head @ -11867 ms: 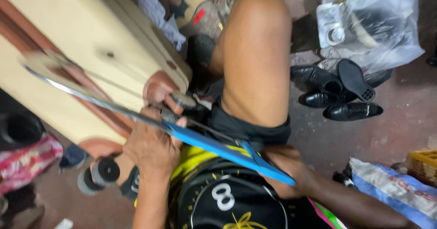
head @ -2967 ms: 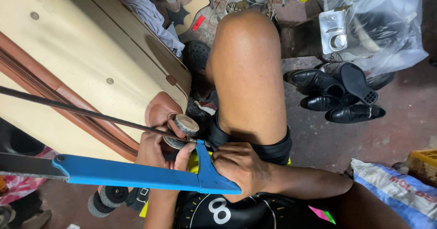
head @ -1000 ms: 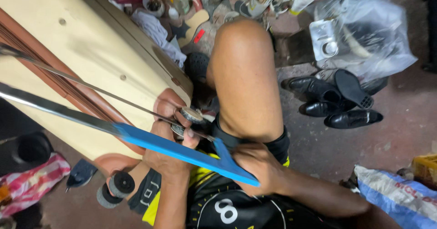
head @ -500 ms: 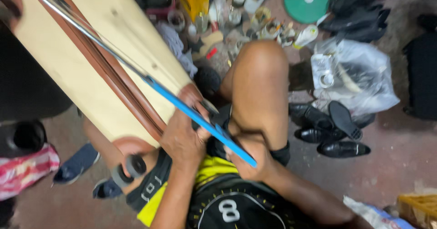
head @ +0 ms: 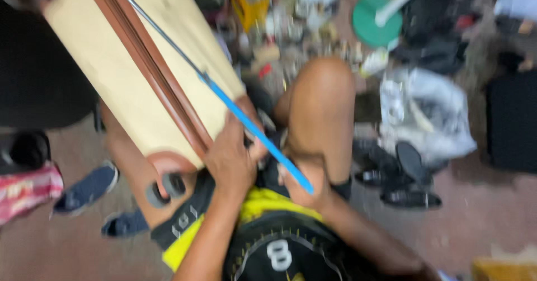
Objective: The person uses a hacksaw to cut through a metal axle to remove a damaged suitcase wheel, then handles the detached wheel components by hand.
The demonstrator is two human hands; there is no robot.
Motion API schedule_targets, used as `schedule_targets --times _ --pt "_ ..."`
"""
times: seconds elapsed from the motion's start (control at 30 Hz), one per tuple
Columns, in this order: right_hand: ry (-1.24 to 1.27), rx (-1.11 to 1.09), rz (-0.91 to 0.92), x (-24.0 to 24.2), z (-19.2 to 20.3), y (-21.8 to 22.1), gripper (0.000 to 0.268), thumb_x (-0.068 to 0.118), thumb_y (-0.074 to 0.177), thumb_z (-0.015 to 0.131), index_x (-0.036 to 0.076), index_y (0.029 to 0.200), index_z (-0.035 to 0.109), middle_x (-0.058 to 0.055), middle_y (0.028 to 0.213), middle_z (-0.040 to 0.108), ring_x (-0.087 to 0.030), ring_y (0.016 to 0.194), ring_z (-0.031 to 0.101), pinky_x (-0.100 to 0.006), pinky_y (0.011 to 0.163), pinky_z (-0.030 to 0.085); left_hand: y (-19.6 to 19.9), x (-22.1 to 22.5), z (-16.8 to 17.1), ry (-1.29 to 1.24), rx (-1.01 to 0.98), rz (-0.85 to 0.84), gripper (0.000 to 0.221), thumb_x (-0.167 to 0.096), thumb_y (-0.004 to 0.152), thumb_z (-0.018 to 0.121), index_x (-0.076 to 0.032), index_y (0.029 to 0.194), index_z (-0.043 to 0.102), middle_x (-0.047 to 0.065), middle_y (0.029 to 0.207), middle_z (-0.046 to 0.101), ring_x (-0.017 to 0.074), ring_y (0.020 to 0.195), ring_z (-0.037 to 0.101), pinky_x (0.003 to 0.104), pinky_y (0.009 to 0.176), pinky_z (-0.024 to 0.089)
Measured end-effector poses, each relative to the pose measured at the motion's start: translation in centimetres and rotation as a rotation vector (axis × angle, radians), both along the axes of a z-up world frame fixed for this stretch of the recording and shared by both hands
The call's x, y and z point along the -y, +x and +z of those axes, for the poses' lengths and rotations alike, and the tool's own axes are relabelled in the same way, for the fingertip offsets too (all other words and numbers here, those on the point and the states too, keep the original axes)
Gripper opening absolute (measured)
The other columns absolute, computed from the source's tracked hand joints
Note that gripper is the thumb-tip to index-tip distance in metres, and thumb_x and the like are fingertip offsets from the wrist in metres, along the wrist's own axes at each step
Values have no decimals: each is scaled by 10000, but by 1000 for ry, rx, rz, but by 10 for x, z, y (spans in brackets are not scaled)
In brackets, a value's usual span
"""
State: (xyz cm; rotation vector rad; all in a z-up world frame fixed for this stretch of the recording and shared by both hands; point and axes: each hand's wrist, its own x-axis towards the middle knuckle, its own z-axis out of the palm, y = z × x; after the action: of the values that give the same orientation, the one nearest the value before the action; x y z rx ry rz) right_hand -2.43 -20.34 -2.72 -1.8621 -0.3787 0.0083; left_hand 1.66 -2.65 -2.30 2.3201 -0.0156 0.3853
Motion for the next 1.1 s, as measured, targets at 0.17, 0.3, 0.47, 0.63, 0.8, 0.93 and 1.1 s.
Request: schedule_targets --times 0.17,0.3,0.47,0.63,0.8,0.93,1.1 --pt "-91 59 -31 6 -1 -7 219 96 987 603 18 784 630 -93 678 639 -207 604 664 -331 566 514 -4 2 -4 77 66 -1 453 -559 1025 584 -120 1099 667 130 996 689 287 805 680 421 680 530" --pt "-105 -11 -35 17 -25 -11 237 102 991 611 20 769 615 -89 684 642 -217 606 660 -334 583 516 1 1 -16 112 103 -12 531 -628 967 548 -129 1095 676 100 930 680 283 791 670 416 640 507" --pt "-299 -35 -20 74 -20 -81 215 105 953 619 33 750 620 -93 664 609 -235 569 607 -357 555 462 0 5 -22 99 70 41 547 -660 970 547 -128 1020 666 95 916 653 283 781 658 415 653 509" --pt "-159 -362 -118 72 24 -85 151 103 906 634 37 771 648 -88 648 656 -234 561 659 -360 509 503 2 7 -12 113 130 55 633 -636 1008 529 -46 1193 659 129 982 641 302 811 655 416 668 514" --pt "-130 -104 -8 19 -15 -25 226 139 1001 614 50 794 639 -64 673 646 -173 591 652 -318 554 508 -3 6 -5 82 -120 59 572 -654 946 576 -108 1092 658 108 956 687 292 876 695 424 743 530" --pt "-176 -309 -78 55 -34 -44 209 102 943 637 44 744 621 -85 597 578 -236 514 557 -372 477 462 13 12 -10 63 142 28 731 -635 945 552 -32 1358 577 166 1272 690 310 901 703 408 731 549" --pt "-264 -247 -147 103 -46 -87 233 122 913 625 44 694 617 -47 569 582 -220 493 572 -367 470 446 0 14 -15 3 23 15 729 -578 916 583 -63 1432 560 131 1105 702 332 895 694 456 698 524"
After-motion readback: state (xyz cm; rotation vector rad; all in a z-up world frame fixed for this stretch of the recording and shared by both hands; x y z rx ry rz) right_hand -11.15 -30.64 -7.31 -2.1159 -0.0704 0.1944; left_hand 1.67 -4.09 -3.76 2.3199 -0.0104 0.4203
